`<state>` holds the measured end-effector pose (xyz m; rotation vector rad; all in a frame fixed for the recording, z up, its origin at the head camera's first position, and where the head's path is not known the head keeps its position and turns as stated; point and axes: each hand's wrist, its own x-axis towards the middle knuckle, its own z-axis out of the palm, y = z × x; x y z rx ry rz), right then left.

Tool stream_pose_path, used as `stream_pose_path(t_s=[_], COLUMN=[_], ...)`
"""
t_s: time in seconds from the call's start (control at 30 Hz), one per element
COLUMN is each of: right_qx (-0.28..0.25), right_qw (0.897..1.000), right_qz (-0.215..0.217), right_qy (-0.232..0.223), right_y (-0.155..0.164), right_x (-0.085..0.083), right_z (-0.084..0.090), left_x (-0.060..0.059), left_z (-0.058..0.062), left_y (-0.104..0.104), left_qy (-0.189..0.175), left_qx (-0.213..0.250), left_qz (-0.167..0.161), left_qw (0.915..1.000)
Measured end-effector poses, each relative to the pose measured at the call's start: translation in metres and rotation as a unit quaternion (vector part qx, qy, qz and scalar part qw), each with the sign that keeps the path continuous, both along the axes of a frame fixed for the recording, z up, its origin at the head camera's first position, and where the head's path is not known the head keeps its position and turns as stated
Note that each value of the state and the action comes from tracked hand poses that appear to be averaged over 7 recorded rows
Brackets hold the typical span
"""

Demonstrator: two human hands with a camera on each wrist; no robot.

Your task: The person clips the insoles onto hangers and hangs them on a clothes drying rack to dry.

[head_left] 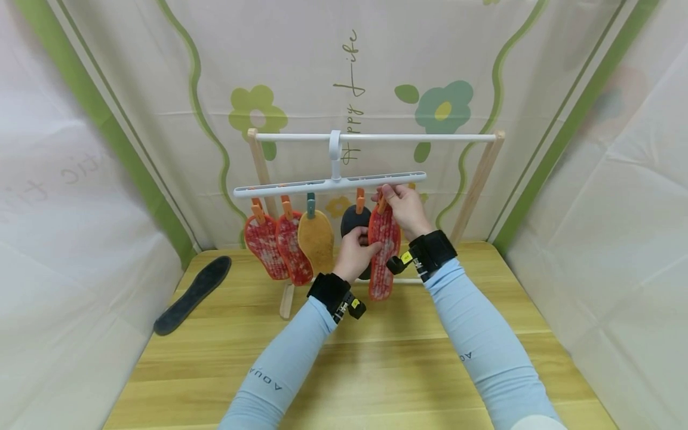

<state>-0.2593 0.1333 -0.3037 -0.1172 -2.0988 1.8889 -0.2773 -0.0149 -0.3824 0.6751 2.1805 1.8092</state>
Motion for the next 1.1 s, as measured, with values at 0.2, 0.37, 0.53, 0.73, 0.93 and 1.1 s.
stream_pose_path(t_s=[0.2, 0.37, 0.53, 0.73, 0.93, 1.1], right_qx=[0.004, 0.010, 0.028, 0.037, 0.028, 0.026], right_qw=[1.000, 1.000, 0.999, 0.999, 0.998, 0.999], right_qz=[0.006, 0.016, 0.026, 0.034, 0.037, 0.033], right_qy=[-0.009, -0.006, -0.006, -0.021, -0.032, -0.023], right_y=[0.001, 0.002, 0.004, 0.006, 0.007, 0.008], right_x=[0.002, 0.004, 0.007, 0.010, 0.014, 0.016], right_z=[0.003, 0.003, 0.003, 0.006, 0.007, 0.008], left_x=[0.005, 0.008, 0.008, 0.010, 0.015, 0.018], left_z=[0.005, 0.006, 0.006, 0.006, 0.001, -0.006], left_y=[0.001, 0.001, 0.001, 0.000, -0.001, -0.001], left_qy=[-0.009, -0.014, -0.016, -0.026, -0.032, -0.051], left_qx=[0.001, 0.006, 0.007, 0.000, -0.023, -0.025], left_qz=[0.007, 0.007, 0.002, 0.005, 0.006, -0.009], left_qw=[0.9999, 0.9999, 0.9999, 0.9996, 0.9992, 0.9983])
